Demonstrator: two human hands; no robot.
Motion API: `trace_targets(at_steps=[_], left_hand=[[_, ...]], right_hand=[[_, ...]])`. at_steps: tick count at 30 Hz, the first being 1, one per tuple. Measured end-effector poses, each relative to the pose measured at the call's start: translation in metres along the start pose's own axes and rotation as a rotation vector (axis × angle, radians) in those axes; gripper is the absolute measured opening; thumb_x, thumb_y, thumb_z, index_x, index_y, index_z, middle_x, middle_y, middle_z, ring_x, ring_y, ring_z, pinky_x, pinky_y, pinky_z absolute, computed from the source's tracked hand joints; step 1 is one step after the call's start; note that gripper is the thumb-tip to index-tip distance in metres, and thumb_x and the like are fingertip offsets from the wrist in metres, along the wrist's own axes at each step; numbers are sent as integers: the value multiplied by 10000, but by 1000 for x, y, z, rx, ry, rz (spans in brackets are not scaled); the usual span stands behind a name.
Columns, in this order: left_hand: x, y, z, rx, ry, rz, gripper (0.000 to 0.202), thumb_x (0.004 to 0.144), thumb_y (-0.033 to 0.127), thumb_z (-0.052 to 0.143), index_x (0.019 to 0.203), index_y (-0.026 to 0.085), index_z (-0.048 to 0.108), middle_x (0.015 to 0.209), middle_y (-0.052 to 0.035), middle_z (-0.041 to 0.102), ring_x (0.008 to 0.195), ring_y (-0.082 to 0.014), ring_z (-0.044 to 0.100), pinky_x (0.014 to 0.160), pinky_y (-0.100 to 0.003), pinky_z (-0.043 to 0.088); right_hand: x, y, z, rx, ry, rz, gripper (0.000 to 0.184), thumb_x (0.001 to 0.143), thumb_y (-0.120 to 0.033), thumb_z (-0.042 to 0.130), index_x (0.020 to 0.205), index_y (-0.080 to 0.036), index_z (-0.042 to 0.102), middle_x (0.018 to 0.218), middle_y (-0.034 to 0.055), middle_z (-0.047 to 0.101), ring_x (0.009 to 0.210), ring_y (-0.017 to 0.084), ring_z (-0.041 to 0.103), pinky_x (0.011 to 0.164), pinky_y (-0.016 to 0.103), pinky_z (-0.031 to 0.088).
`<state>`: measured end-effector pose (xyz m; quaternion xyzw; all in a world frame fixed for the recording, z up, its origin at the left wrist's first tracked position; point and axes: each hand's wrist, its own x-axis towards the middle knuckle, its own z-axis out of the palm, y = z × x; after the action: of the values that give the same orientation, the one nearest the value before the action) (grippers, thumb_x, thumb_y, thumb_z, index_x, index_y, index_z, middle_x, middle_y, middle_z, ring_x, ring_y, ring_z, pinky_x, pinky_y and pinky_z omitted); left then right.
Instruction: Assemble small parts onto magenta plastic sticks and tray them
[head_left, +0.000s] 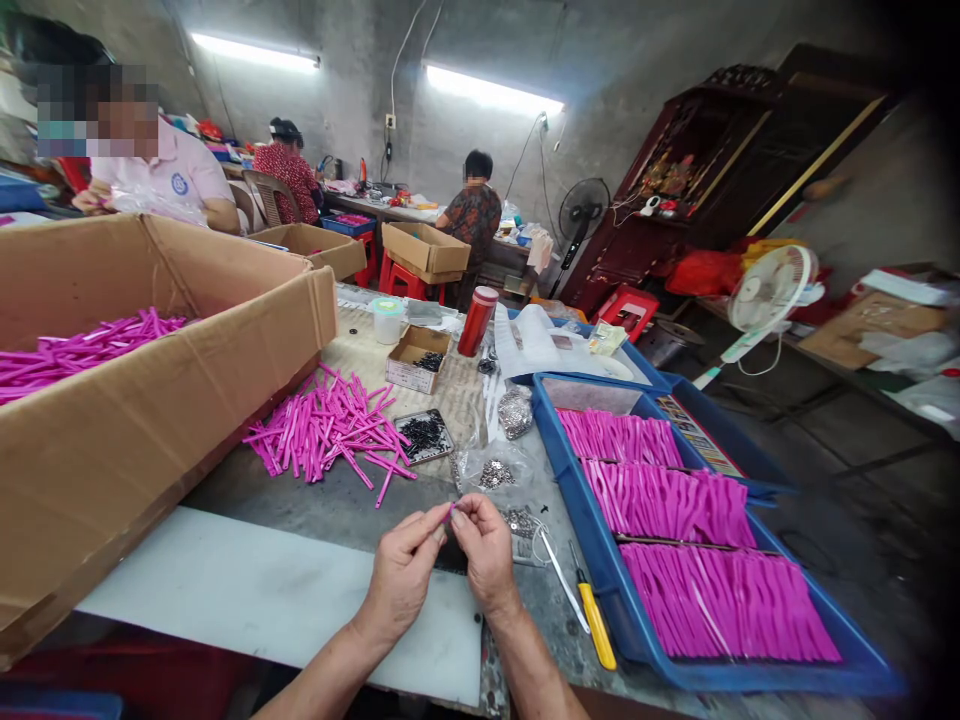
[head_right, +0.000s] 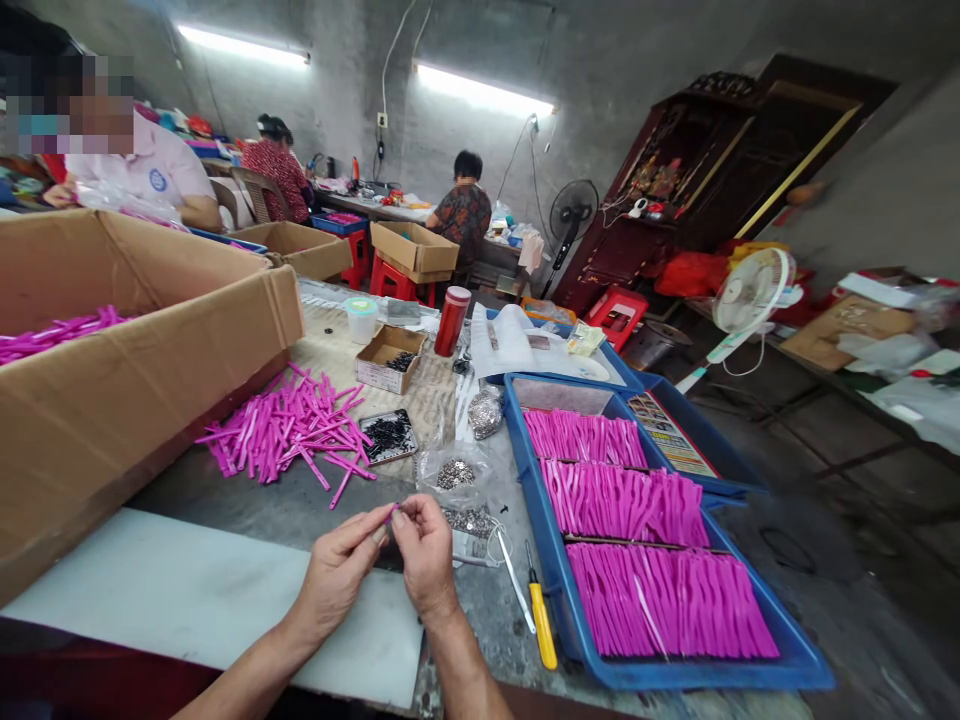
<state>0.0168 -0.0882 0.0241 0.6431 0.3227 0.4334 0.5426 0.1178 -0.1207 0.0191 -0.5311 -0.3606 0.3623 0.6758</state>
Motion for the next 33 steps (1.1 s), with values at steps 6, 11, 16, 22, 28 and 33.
trace_targets(at_steps=[6,11,16,22,28,33], left_hand=[[-1,2,1,5,5,21,243,712,181,502,893,164,663,752,-52,645,699,-152,582,640,-242,496],[-2,-1,0,1,6,27,250,712,162,502,907,157,658,775,-57,650,715,-151,585,645,-233,493],[-2,1,1,-7,-4,8,242,714,175,507,900,157,660,785,-59,650,711,-151,586,655,-243,496],[-1,1,1,-12,-6,-9,247,717,199,507,911,163,656,798,-58,645,733,-157,585,669,-253,499],[-1,1,1,-2,-4,16,245,709,181,510,902,163,660,785,-59,654,699,-153,588,639,-241,499],[0,1,1,-1,0,42,245,718,166,503,908,166,657,785,-55,653,715,-151,589,655,-240,495]], right_hand=[[0,-1,0,-78,-18,23,288,748,-395,452,568,-170,449,490,-47,403,454,81,376,431,202,305],[-1,2,-1,-43,-18,16,251,738,-401,466,637,-171,461,520,-45,431,446,77,382,431,203,314],[-2,-1,1,-62,14,-18,177,708,-338,525,666,-176,467,559,-43,458,505,91,440,496,214,363],[-1,-1,0,-57,-30,23,314,761,-417,417,568,-171,443,479,-46,405,429,76,362,420,203,312],[-2,-2,2,-39,20,-21,196,679,-367,542,673,-184,472,553,-43,457,497,97,439,486,216,367],[-1,-3,1,-83,-41,20,313,759,-407,427,549,-175,437,475,-52,381,449,84,379,447,209,329]])
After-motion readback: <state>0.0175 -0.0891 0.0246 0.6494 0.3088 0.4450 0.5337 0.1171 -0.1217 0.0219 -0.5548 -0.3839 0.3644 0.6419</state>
